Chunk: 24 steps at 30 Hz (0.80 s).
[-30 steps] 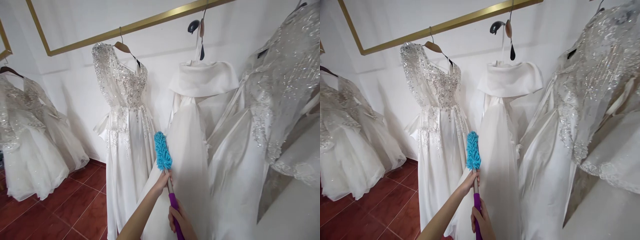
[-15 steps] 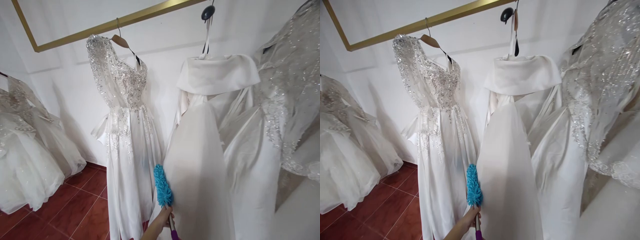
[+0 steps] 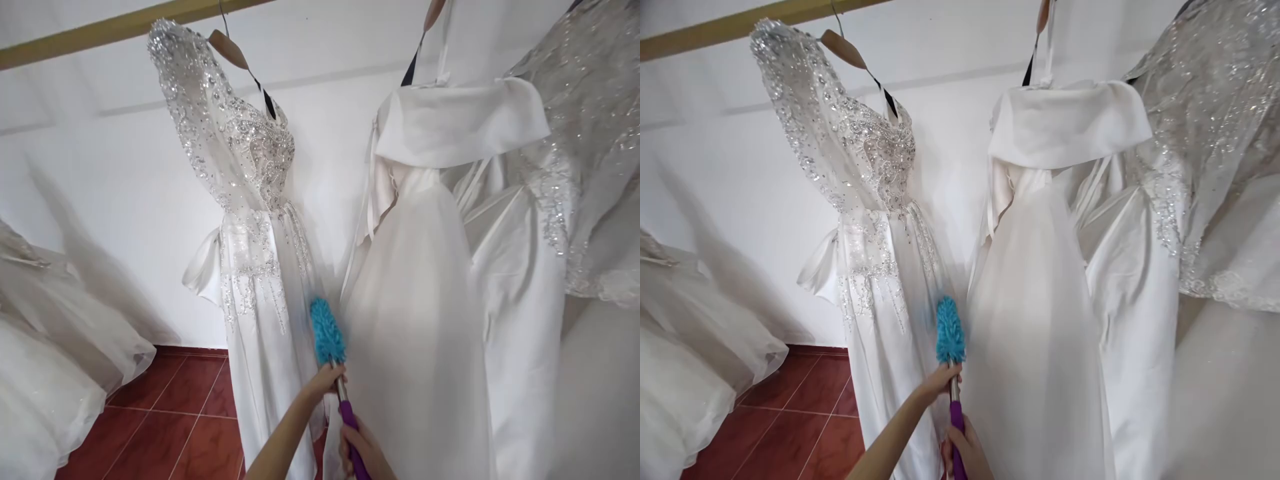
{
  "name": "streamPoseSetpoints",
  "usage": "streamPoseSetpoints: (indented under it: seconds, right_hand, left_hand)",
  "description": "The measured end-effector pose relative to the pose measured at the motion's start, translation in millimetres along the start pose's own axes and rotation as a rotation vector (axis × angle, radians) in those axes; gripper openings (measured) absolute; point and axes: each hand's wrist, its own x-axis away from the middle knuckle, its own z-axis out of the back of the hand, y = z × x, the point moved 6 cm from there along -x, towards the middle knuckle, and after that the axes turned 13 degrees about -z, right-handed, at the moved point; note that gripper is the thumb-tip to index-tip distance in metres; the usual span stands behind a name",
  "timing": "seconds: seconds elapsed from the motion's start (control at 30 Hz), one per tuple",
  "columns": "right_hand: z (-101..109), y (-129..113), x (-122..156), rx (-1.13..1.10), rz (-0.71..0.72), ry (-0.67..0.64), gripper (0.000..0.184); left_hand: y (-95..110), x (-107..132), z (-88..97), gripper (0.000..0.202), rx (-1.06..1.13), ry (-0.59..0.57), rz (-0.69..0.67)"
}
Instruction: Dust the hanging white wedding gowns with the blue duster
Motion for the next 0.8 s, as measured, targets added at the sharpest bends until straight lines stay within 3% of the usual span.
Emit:
streamPoseSetpoints:
  seconds: [0.13,0.27,0.33,0.4,0.47,0.57,0.8]
  right_hand:
    - [-47,-64,9,-0.062,0.180,0.018,0.035]
    - [-84,-110,24,-0.019,0.330,0.012,0.029]
    - [-98,-119,29,-0.006,0.362,-0.007,0.032]
    - [-108,-120,30,0.013,0.369,-0.011,0.035]
    - [-117,-113,28,0.036,0.372,-0.010,0.037]
    - [-126,-91,17,0.079,0.332,0.026,0.040]
    - [-120,-9,-27,0.017,0.197,0.154,0.052]
  left_hand:
    - [91,-12,15.4,0.036,0.045,-0.077,-0.207]
    - [175,0,23.5,0.036,0.105,-0.146,-0.458]
    - [201,11,29.9,0.037,0.137,-0.159,-0.534]
    - [213,19,39.2,0.037,0.161,-0.159,-0.578]
    - [208,23,51.1,0.038,0.169,-0.145,-0.581]
    - [178,20,69.7,0.038,0.163,-0.106,-0.531]
    - [63,-2,90.7,0.033,0.181,-0.071,-0.338]
